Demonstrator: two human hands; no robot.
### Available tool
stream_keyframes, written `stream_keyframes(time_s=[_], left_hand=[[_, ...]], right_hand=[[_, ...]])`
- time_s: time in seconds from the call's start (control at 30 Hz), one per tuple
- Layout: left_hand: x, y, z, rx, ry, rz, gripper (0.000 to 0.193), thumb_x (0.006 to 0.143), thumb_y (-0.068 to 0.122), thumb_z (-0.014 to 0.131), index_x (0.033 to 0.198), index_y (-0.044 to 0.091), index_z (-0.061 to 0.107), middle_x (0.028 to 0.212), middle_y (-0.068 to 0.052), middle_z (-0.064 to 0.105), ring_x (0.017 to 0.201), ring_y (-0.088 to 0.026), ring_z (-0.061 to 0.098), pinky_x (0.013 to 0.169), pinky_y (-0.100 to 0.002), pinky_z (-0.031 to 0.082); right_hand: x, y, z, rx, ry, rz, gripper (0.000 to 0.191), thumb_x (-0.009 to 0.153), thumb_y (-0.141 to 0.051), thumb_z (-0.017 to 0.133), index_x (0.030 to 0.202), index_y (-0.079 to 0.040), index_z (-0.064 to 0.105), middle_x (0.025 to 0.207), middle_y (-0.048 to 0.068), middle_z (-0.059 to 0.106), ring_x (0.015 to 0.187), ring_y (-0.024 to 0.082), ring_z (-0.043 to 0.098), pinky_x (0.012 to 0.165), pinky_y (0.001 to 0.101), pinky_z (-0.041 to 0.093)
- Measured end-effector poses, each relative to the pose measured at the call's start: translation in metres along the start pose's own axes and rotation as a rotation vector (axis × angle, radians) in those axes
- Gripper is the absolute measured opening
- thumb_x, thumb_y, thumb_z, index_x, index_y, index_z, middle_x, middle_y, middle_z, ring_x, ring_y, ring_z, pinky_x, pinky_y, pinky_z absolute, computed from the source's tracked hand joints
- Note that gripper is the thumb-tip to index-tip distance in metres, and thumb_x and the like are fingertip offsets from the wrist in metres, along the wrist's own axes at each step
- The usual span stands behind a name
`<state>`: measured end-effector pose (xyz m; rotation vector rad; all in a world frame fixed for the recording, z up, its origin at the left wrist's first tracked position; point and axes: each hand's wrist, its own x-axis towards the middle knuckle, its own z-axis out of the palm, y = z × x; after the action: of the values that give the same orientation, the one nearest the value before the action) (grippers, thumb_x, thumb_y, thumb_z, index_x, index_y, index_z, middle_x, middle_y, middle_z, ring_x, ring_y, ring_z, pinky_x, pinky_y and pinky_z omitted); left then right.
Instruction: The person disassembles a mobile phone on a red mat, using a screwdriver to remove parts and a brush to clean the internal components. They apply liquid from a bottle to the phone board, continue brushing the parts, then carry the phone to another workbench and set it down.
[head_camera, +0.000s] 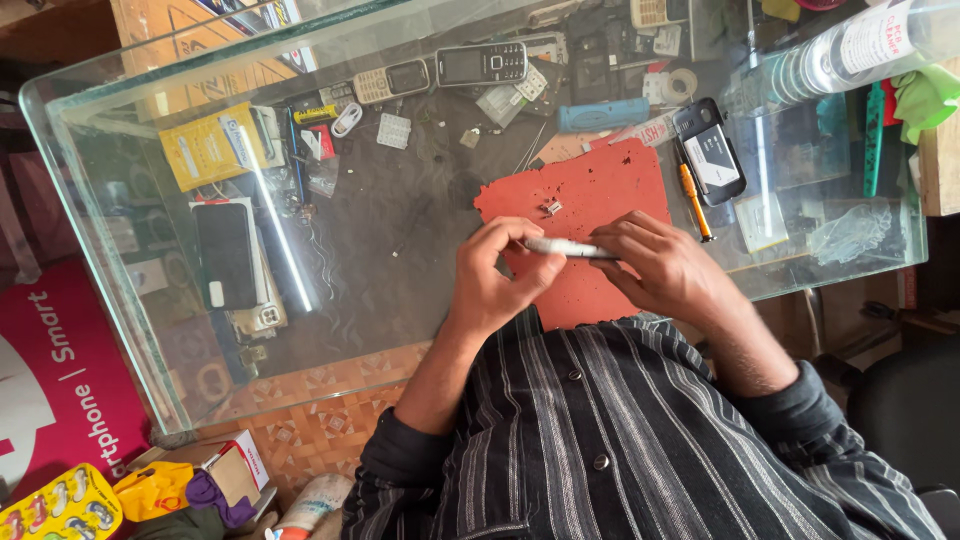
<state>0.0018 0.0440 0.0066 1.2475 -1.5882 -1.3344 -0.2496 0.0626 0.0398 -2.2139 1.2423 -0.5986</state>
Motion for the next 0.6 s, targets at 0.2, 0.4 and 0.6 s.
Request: stream_keyframes(time_s=[0.2, 0.4, 0.6], left_hand=[[0.013, 0.016, 0.007, -0.955, -0.328, 0.126, 0.086, 0.095, 0.022, 0.078, 0.156, 0.027, 0.017, 0.153, -0.004, 0.048, 0.143, -0.016, 0.051, 0.12, -0.037, 0.043], [0.015, 0.021, 0.013, -0.945, -0.194, 0.076, 0.068, 0.108, 0.004, 0.07, 0.163, 0.015, 0.032, 0.122, -0.009, 0.062, 0.133, -0.028, 0.058, 0.128, -0.055, 0.043], [0.01, 0.018, 0.01, -0.949, -0.018, -0.275, 0.07, 0.097, 0.007, 0.068, 0.154, 0.016, 0.029, 0.121, -0.011, 0.062, 0.13, -0.037, 0.063, 0.1, -0.059, 0.057]], right_hand=[[-0.008, -0.001, 0.031, 1.476, -0.057, 0.421, 0.035, 0.105, -0.015, 0.065, 0.13, 0.01, 0.061, 0.106, 0.013, 0.069, 0.093, 0.015, 0.067, 0.078, 0.0302, 0.054], [0.002, -0.019, 0.027, 1.259, -0.075, 0.531, 0.041, 0.108, -0.019, 0.052, 0.137, 0.007, 0.063, 0.107, 0.012, 0.073, 0.083, 0.015, 0.069, 0.075, 0.0306, 0.061], [0.005, -0.033, 0.003, 0.615, 0.048, 0.176, 0.037, 0.096, 0.001, 0.06, 0.133, 0.002, 0.066, 0.124, 0.017, 0.073, 0.094, 0.021, 0.079, 0.079, 0.0322, 0.064]])
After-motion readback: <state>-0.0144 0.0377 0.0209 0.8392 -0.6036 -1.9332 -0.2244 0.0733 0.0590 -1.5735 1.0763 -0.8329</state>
